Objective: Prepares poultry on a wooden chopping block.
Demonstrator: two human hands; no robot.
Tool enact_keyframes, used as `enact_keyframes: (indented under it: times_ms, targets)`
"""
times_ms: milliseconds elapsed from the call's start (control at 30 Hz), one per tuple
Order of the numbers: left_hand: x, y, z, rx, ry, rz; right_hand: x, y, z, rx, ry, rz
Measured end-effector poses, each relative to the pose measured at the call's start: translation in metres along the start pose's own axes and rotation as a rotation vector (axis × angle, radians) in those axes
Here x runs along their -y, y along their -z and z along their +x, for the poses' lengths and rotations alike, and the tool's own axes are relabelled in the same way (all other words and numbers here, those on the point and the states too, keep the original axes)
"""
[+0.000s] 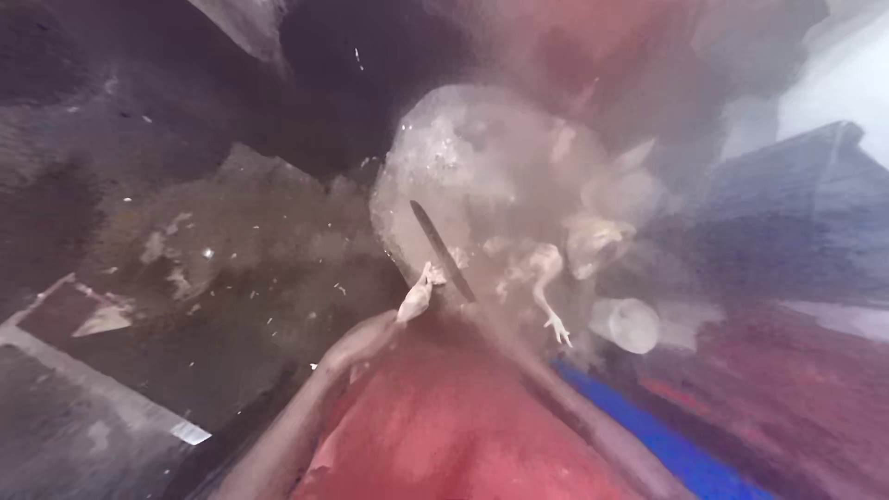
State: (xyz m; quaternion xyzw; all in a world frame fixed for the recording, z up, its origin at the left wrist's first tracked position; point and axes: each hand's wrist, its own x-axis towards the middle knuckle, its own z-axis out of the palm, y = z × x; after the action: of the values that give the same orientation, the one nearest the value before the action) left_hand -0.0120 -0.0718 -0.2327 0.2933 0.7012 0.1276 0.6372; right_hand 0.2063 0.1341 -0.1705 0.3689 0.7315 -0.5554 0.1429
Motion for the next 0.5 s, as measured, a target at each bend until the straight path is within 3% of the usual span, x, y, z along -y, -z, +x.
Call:
enact_keyframes:
  times_ms: [100,200,367,433,500]
  targets:
    - [-0.003,0.01,-0.002,0.016,0.017,0.015,0.003,-0.003,-0.001,0.087,0.095,0.09]
    - [-0.01,0.025,-0.007,-0.015,0.014,0.13,-0.04,0.004,0.014,0.205,0.088,0.071]
    - [-0.039,0.04,-0.015,-0.032,-0.118,0.196,-0.029,0.03,0.002,-0.048,-0.135,-0.028]
    - [-0.053,0.038,0.004,-0.043,-0.169,0.235,0.001,0.037,-0.006,-0.165,0.009,0.041]
    - [-0.06,0.032,0.024,-0.087,-0.137,0.361,0.031,0.03,-0.017,-0.268,0.266,0.267]
